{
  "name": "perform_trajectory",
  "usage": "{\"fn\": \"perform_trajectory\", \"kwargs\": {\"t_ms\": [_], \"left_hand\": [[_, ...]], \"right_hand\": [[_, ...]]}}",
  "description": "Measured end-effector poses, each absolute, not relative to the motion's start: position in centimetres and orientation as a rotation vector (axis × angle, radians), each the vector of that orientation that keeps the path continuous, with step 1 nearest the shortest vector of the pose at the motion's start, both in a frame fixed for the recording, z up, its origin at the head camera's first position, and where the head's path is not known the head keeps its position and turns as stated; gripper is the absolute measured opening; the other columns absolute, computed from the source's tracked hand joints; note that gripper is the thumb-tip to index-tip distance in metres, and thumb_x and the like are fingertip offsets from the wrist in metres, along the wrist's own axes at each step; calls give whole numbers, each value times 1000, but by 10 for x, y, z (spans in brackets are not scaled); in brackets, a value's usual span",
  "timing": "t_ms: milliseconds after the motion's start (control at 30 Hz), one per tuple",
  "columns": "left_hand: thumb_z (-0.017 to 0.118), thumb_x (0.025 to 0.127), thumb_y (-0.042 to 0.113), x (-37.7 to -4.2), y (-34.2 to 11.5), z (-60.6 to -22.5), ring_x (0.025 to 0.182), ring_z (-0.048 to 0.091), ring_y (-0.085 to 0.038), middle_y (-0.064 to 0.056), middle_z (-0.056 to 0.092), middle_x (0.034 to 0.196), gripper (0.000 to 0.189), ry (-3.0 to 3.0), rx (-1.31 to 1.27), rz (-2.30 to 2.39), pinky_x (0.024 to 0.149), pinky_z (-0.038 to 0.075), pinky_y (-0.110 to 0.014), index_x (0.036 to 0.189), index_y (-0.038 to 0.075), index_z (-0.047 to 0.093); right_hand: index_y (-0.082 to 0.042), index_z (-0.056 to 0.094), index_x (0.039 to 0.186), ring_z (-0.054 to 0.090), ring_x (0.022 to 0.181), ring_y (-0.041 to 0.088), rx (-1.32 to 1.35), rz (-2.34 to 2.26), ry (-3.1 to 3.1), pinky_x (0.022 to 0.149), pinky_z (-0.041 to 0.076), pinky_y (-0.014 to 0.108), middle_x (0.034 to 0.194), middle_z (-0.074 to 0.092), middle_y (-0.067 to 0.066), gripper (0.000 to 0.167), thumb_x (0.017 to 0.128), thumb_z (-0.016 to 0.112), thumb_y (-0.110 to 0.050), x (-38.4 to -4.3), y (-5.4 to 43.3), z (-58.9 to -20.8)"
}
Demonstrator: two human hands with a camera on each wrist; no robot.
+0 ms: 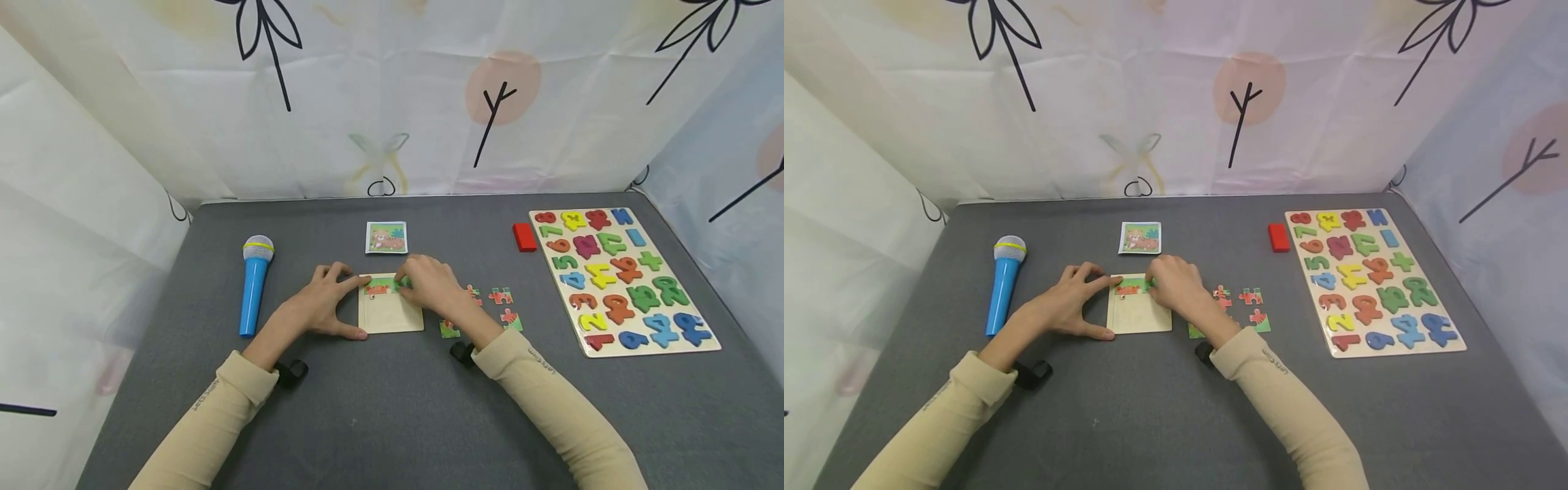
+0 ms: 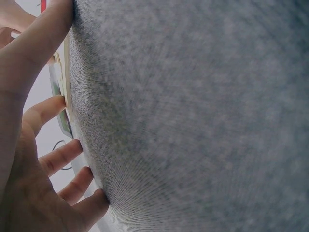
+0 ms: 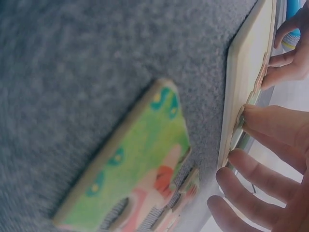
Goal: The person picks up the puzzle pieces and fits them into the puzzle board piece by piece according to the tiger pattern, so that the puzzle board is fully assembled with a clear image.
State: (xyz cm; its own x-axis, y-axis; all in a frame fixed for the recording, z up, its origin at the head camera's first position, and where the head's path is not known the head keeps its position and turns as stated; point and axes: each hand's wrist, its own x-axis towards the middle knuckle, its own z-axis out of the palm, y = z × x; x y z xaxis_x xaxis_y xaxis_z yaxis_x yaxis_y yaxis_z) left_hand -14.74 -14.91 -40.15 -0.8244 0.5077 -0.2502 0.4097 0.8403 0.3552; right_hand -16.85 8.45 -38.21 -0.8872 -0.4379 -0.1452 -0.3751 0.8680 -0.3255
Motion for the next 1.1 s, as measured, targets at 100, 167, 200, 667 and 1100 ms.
{"fn": "perform_trajectory", "kwargs": {"t_ms": [100, 167, 200, 667, 1100], "left_hand": [[85, 74, 62, -147, -149, -401, 142, 29, -47, -20, 35, 153, 102, 2679, 688, 411, 105, 46, -65, 158, 24, 40], [85, 74, 61, -147, -149, -401, 142, 30, -47, -20, 35, 153, 102, 2678, 692, 415, 105, 46, -65, 158, 24, 40], [85, 74, 62, -147, -149, -401, 142, 30, -47, -20, 35, 153, 103, 2679, 697, 414, 105, 46, -65, 158, 23, 40], [84, 73, 64, -149, -146, -398, 144, 29, -47, -20, 32, 157, 115, 2687, 657, 371, 108, 44, -64, 161, 14, 31], [85, 72, 64, -149, -148, -402, 142, 31, -47, -20, 34, 155, 114, 2704, 673, 373, 108, 45, -63, 159, 11, 33]], "right_hand": [[-14, 80, 112, 69, 101, 27, -637, -435, 2828, 72, 58, 46, 116, 73, 8, 20, 93, 75, -18, -168, 86, -383], [-15, 80, 112, 69, 101, 27, -644, -440, 2831, 72, 58, 46, 118, 73, 8, 20, 93, 75, -20, -167, 88, -383], [-15, 80, 113, 69, 101, 27, -647, -444, 2833, 71, 58, 45, 120, 73, 8, 21, 94, 74, -21, -167, 89, -383], [-15, 76, 122, 66, 92, 24, -625, -495, 2874, 52, 41, 27, 119, 69, 12, 29, 95, 74, -24, -164, 119, -359], [-14, 74, 126, 67, 101, 26, -541, -430, 2841, 63, 53, 35, 122, 69, 11, 36, 92, 77, -25, -156, 141, -362]]}}
